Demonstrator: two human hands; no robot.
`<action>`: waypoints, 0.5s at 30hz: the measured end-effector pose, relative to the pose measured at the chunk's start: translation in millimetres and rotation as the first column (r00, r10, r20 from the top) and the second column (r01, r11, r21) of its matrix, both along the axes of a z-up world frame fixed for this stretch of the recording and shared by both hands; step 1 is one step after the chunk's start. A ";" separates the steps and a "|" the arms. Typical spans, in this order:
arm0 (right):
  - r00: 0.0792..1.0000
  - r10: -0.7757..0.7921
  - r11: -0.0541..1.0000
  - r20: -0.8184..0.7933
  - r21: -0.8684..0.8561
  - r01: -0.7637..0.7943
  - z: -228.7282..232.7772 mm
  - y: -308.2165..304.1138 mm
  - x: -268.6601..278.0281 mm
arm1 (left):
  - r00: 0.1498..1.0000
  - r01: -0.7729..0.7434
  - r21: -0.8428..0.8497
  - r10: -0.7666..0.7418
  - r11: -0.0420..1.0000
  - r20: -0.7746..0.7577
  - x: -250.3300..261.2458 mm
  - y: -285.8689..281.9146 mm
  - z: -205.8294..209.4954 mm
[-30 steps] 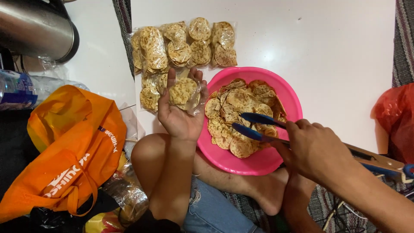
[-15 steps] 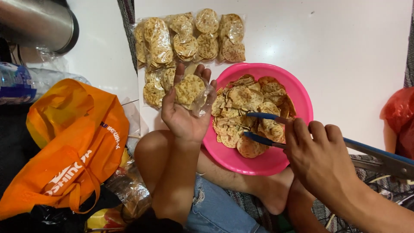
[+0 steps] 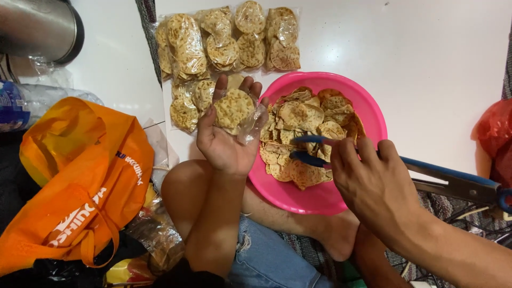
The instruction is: Packing thin, round chips from a pink bowl into small plastic bags using blue-handled tongs.
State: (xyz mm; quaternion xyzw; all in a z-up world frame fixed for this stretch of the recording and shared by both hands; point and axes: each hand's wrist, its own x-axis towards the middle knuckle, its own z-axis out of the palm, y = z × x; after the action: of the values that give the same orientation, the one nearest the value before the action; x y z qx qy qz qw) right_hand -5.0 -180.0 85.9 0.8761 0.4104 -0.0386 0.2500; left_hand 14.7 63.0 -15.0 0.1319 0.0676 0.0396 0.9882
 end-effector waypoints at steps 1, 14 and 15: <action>1.000 0.002 1.000 0.000 0.000 -0.002 1.2 -0.9 1.2 | 1.000 -0.002 0.000 0.002 1.000 0.000 0.9 -0.2 0.1; 0.970 -0.190 0.977 -0.150 0.070 0.202 -9.1 -18.3 -6.7 | 1.000 0.000 0.001 0.000 1.000 0.007 0.9 1.3 0.4; 0.969 -0.147 0.989 -0.198 -0.004 0.149 -6.8 -18.3 -4.9 | 1.000 0.000 0.003 0.000 1.000 -0.004 0.0 0.7 -0.6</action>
State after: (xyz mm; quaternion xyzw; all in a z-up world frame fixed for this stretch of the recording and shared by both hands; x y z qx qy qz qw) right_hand -9.9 -198.3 79.0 0.8975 0.3668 -0.1420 0.1997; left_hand 14.7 63.7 -15.6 0.1333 0.0695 0.0393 0.9878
